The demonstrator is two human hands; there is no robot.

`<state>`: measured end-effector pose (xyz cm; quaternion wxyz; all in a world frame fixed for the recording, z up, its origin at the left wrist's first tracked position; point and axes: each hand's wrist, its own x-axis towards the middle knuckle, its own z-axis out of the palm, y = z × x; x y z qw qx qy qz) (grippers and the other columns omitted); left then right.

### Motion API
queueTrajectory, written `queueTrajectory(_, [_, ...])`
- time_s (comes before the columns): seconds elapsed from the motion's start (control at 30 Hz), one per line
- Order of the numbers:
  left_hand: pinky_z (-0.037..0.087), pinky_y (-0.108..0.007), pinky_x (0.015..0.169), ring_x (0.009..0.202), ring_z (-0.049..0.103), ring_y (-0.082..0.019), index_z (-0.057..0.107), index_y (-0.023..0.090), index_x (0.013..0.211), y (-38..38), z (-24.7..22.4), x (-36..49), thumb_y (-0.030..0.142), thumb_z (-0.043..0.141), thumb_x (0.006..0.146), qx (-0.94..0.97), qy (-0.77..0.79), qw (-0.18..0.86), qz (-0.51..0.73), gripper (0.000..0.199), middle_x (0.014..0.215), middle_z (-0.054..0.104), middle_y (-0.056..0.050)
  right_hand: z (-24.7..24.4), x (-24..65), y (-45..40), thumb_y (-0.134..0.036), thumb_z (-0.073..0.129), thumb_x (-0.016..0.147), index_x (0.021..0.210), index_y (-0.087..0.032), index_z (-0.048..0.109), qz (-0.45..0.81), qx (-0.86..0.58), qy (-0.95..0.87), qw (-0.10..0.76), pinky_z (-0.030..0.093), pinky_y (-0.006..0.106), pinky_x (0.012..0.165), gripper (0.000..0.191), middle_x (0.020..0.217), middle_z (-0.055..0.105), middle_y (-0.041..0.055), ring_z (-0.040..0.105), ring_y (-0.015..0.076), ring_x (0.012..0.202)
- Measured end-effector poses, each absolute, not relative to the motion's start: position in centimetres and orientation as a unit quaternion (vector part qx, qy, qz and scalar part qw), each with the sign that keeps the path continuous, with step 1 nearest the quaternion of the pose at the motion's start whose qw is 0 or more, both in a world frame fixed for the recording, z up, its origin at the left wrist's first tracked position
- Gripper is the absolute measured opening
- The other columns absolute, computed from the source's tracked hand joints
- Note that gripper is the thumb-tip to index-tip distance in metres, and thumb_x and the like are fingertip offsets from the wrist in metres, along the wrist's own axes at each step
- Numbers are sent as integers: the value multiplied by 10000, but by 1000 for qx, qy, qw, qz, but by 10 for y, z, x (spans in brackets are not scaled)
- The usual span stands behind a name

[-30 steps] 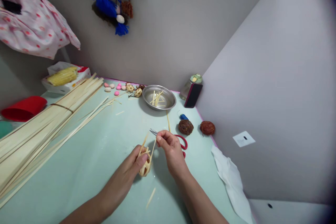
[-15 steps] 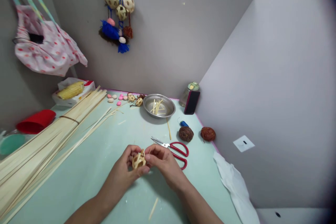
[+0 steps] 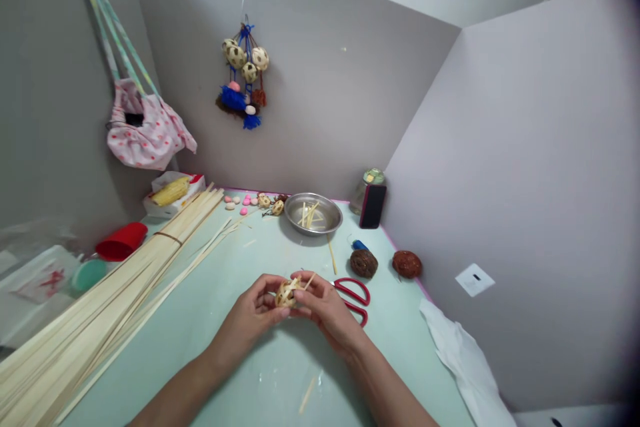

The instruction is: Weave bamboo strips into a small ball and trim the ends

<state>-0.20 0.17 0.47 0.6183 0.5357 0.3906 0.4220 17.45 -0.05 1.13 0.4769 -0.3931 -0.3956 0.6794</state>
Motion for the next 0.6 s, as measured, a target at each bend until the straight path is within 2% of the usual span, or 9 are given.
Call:
queueTrajectory(0.17, [523,-318,762,820,678,-202,642,222,1041,2,8,-5,418,751,756,563,402,592,414,363,974,712,-59,6,175,3,-416,851,674,933,-150,674,668,-402,-401,482,512,292,687,411,895,718,70,667,186,797])
queueTrajectory(0.33, [535,-358,721,828,690,-236,607,201,1093,29,33,-30,565,558,855,591,479,490,424,438,993,692,-86,8,176,4,-430,860,655,913,-149,672,655,-414,-385,502,493,269,639,425,871,719,69,660,179,765])
queueTrajectory(0.47, [450,-376,952,1025,630,-251,635,205,1058,79,63,-60,512,615,839,627,535,350,445,377,1029,685,-51,12,176,2,-424,858,662,900,-149,669,662,-412,-385,493,493,268,641,409,871,717,68,656,177,772])
queueTrajectory(0.6, [415,-453,1011,1121,588,-312,657,116,1044,130,77,-97,418,602,884,645,587,241,427,346,1136,665,-79,17,175,-2,-427,828,704,899,-146,654,662,-406,-405,483,487,262,636,383,858,713,68,656,175,772])
